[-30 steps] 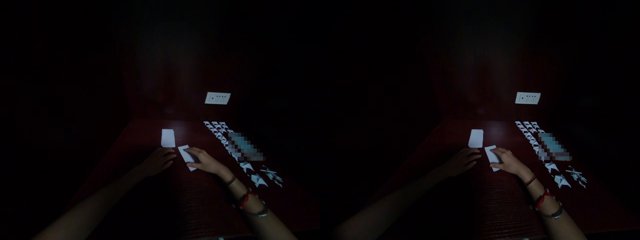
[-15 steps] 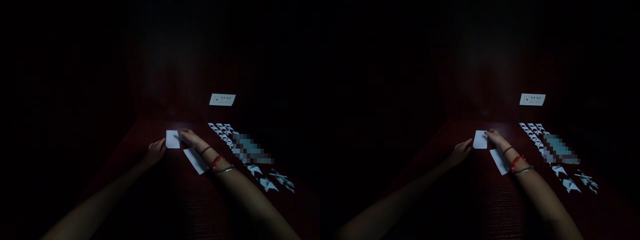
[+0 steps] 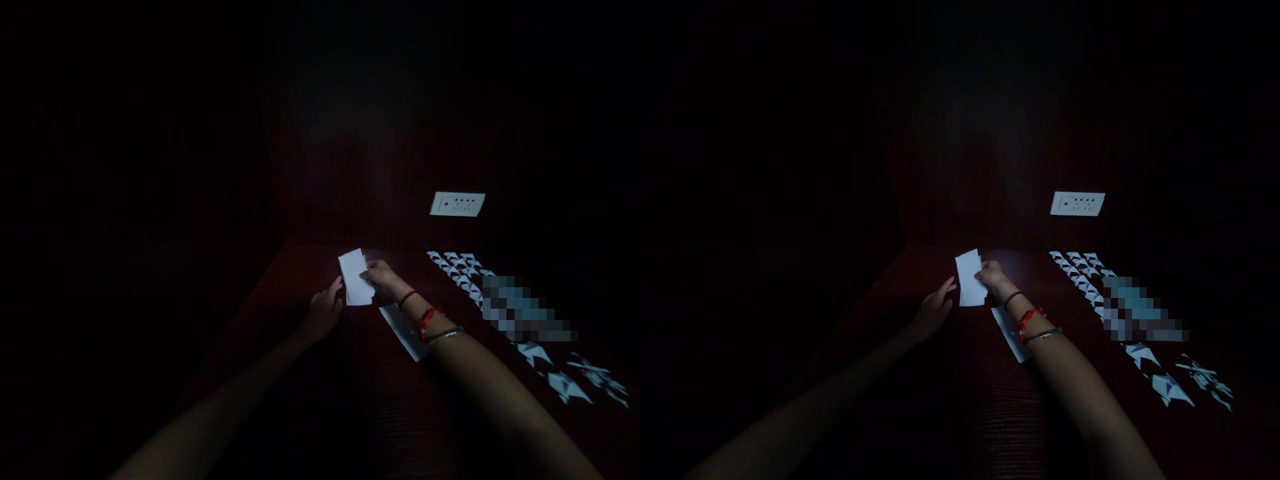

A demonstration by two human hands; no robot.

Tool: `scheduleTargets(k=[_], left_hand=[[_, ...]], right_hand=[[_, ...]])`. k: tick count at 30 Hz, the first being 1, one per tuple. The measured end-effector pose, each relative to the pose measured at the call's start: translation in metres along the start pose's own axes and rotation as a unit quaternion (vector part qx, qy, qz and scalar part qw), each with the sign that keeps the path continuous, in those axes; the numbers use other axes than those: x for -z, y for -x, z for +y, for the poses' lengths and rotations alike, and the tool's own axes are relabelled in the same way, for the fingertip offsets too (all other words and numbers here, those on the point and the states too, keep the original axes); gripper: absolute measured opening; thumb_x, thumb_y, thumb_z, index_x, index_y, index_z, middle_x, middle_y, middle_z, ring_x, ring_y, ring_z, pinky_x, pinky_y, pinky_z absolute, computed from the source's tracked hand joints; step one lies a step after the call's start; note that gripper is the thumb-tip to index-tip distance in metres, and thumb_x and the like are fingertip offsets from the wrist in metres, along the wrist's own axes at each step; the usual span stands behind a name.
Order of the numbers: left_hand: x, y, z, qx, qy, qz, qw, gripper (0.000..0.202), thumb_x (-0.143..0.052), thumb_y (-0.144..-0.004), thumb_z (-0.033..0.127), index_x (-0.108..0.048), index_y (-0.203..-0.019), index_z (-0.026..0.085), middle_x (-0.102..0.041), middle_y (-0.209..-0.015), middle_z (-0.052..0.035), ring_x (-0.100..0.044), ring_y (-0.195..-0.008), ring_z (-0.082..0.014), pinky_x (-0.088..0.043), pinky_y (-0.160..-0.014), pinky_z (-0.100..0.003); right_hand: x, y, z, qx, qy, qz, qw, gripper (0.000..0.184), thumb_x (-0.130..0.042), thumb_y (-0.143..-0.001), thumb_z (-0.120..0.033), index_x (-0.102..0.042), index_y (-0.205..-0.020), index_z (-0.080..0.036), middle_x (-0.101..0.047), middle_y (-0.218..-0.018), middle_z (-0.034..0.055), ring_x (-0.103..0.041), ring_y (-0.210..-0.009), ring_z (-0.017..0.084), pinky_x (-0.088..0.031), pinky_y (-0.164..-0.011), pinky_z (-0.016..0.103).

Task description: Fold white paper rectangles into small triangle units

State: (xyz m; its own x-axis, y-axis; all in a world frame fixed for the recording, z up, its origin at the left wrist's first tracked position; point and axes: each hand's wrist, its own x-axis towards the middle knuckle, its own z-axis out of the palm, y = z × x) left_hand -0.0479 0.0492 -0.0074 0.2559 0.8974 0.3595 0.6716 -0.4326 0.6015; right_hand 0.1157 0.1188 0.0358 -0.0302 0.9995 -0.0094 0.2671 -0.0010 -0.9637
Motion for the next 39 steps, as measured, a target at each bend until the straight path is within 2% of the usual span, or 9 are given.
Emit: scheduleTargets(k=[3,5,8,10,13,18,22,27,39], left_hand=[[0.002,-0.003,0.001,0.027,0.024,0.083,0.996,0.050,-0.032,-0.084,0.026,-0.017,-0.129,0.012,-0.037,-0.125,-0.0141,-0.034,-0.116,-0.0212,-0.026,-0.095,-0.039],[0.004,-0.003,0.003,0.021,0.039,0.116,0.992,0.053,-0.036,-0.083,0.031,-0.017,-0.129,0.013,-0.037,-0.125,-0.0133,-0.033,-0.116,-0.0213,-0.026,-0.095,-0.038],[0.004,-0.001,0.010,-0.013,0.060,0.116,0.991,0.050,-0.043,-0.081,0.032,-0.025,-0.126,0.018,-0.044,-0.119,-0.0081,-0.041,-0.110,-0.0187,-0.033,-0.091,-0.033],[0.003,0.001,0.014,-0.021,0.068,0.105,0.992,0.044,-0.040,-0.083,0.031,-0.029,-0.124,0.019,-0.050,-0.112,-0.0070,-0.050,-0.099,-0.0166,-0.039,-0.084,-0.029],[0.001,0.003,0.017,-0.018,0.066,0.092,0.993,0.041,-0.034,-0.086,0.027,-0.026,-0.125,0.018,-0.054,-0.105,-0.0065,-0.055,-0.087,-0.0144,-0.042,-0.077,-0.028],[0.005,0.005,0.020,-0.005,0.029,0.080,0.996,0.024,-0.031,-0.086,0.027,-0.050,-0.098,0.018,-0.058,-0.086,-0.0033,-0.054,-0.080,-0.0171,-0.042,-0.072,-0.029],[0.004,0.006,0.023,0.015,0.006,0.113,0.993,0.028,-0.026,-0.088,0.024,-0.044,-0.108,0.018,-0.054,-0.099,-0.0057,-0.050,-0.091,-0.0176,-0.039,-0.079,-0.030],[-0.002,0.008,0.024,0.006,-0.017,0.129,0.992,0.031,-0.027,-0.087,0.019,-0.037,-0.116,0.014,-0.045,-0.112,-0.0088,-0.043,-0.102,-0.0176,-0.033,-0.088,-0.030],[-0.002,0.010,0.021,-0.015,-0.023,0.099,0.995,0.018,-0.032,-0.086,0.021,-0.050,-0.088,0.018,-0.052,-0.085,-0.0027,-0.050,-0.081,-0.0160,-0.040,-0.074,-0.028]], right_hand=[[0.007,0.008,0.000,0.092,0.007,0.001,0.996,0.024,-0.053,-0.077,-0.022,-0.053,-0.099,-0.013,-0.056,-0.099,0.0047,-0.054,-0.086,0.017,-0.044,-0.074,0.032],[0.010,0.018,0.003,0.148,0.007,0.009,0.989,0.024,-0.058,-0.067,-0.015,-0.057,-0.092,-0.014,-0.060,-0.092,0.0020,-0.055,-0.085,0.016,-0.043,-0.076,0.028],[0.009,0.037,0.009,0.199,0.011,0.003,0.980,0.027,-0.059,-0.062,-0.014,-0.059,-0.089,-0.014,-0.062,-0.089,0.0031,-0.056,-0.082,0.017,-0.043,-0.076,0.029],[0.006,0.048,0.013,0.218,0.013,0.014,0.976,0.038,-0.059,-0.061,-0.013,-0.056,-0.098,-0.015,-0.060,-0.099,0.0052,-0.055,-0.088,0.018,-0.042,-0.080,0.029],[0.001,0.059,0.016,0.224,0.017,0.043,0.974,0.047,-0.055,-0.064,-0.013,-0.047,-0.110,-0.015,-0.055,-0.108,0.0074,-0.053,-0.094,0.016,-0.040,-0.083,0.028],[-0.006,0.066,0.018,0.215,0.041,0.050,0.975,0.035,-0.049,-0.070,-0.013,-0.048,-0.105,-0.014,-0.060,-0.097,0.0076,-0.058,-0.083,0.014,-0.045,-0.075,0.024],[-0.010,0.071,0.018,0.225,0.087,0.063,0.968,0.035,-0.048,-0.072,-0.014,-0.047,-0.107,-0.017,-0.057,-0.102,0.0062,-0.055,-0.090,0.014,-0.042,-0.080,0.025],[-0.006,0.081,0.016,0.235,0.177,0.078,0.953,0.023,-0.053,-0.070,-0.015,-0.057,-0.093,-0.015,-0.056,-0.090,0.0077,-0.051,-0.086,0.019,-0.039,-0.081,0.030],[0.008,0.088,0.012,0.229,0.277,0.036,0.933,0.013,-0.047,-0.077,-0.019,-0.057,-0.070,-0.016,-0.057,-0.072,0.0058,-0.051,-0.065,0.016,-0.038,-0.063,0.025]])
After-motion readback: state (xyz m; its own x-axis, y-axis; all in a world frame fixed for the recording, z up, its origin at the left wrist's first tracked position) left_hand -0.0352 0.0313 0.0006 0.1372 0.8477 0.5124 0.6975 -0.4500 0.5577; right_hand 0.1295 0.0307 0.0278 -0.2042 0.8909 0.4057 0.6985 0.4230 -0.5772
